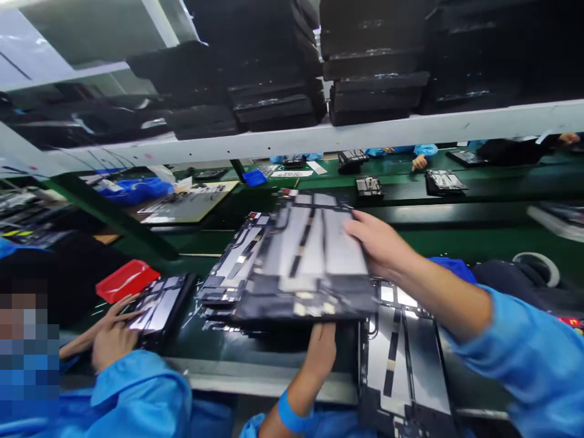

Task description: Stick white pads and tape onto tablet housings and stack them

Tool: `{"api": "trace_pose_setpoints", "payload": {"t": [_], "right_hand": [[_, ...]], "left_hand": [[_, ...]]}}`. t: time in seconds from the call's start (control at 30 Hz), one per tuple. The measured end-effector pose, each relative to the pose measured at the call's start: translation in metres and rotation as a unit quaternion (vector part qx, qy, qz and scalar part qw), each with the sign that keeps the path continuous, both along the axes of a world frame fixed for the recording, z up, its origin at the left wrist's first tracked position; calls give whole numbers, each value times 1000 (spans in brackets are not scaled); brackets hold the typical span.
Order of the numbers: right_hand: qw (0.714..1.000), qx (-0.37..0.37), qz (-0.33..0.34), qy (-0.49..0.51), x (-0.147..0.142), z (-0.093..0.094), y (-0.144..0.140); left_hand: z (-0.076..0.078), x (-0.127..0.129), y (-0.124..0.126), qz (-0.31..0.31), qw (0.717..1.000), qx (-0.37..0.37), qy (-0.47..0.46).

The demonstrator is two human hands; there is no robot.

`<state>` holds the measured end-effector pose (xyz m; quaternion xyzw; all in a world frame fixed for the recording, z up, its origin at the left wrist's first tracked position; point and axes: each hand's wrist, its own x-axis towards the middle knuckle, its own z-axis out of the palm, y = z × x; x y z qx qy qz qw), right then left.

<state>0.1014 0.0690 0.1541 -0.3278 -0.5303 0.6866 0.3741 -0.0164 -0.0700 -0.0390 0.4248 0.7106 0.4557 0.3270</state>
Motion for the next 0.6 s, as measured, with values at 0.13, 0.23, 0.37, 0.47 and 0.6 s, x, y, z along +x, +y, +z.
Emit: {"api": "trace_pose_setpoints", "payload": {"t": [0.13, 0.23, 0.37, 0.47, 0.6], "right_hand": [[1000, -4, 5, -6, -101, 2, 16], [988, 98, 55, -107, -98, -8, 34], [929, 266, 2, -256, 0, -23, 49], [902, 287, -50, -319, 80, -47, 38], [906, 224, -66, -352, 135, -92, 4]], "left_hand": [[-10, -7, 11, -50, 994, 87, -48], [-8, -15, 20, -83, 992, 98, -6], [19, -16, 47, -143, 970, 132, 145], [44, -5, 78, -235, 919, 155, 275], [62, 16, 107, -353, 831, 133, 408]]}}
